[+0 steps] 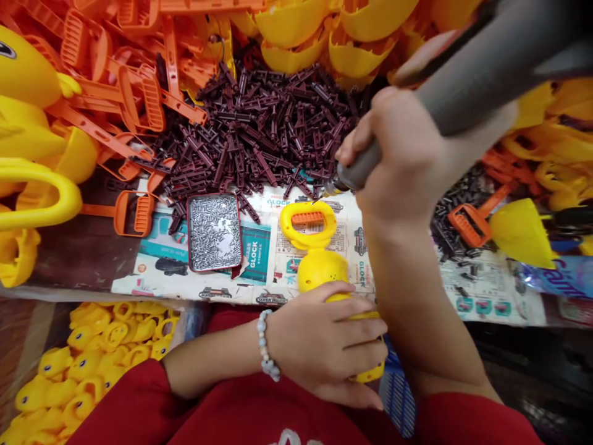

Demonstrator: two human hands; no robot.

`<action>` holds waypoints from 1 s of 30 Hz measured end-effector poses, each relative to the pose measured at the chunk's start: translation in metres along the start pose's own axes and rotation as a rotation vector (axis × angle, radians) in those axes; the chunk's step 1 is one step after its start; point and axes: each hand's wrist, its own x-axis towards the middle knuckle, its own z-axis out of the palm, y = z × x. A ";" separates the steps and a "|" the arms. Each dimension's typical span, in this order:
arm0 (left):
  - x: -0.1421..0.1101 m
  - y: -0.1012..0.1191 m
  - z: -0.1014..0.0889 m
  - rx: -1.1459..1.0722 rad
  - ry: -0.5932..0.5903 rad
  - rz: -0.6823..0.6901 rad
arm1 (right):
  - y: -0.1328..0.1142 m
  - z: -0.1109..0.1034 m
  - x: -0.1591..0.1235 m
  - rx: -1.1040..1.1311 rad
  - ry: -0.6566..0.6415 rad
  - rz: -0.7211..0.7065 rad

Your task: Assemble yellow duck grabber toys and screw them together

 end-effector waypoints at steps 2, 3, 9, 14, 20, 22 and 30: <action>0.000 -0.001 0.007 0.008 -0.007 -0.004 | 0.007 0.006 0.006 0.013 -0.013 -0.090; 0.000 -0.001 0.009 0.008 0.007 -0.009 | 0.010 0.007 0.007 -0.002 -0.027 -0.091; -0.002 -0.003 0.014 -0.025 0.148 -0.023 | 0.018 0.006 0.004 -0.105 -0.097 -0.069; 0.004 -0.005 0.016 -0.063 0.280 -0.017 | 0.021 0.005 -0.004 -0.106 -0.092 -0.074; 0.003 -0.009 0.013 -0.121 0.303 0.030 | 0.026 0.002 -0.005 -0.088 -0.096 -0.065; 0.002 -0.011 0.013 -0.134 0.285 0.051 | 0.027 0.001 -0.005 -0.044 -0.069 -0.089; -0.006 -0.015 -0.027 -0.032 0.132 -0.103 | -0.024 -0.035 -0.018 -0.101 0.090 0.149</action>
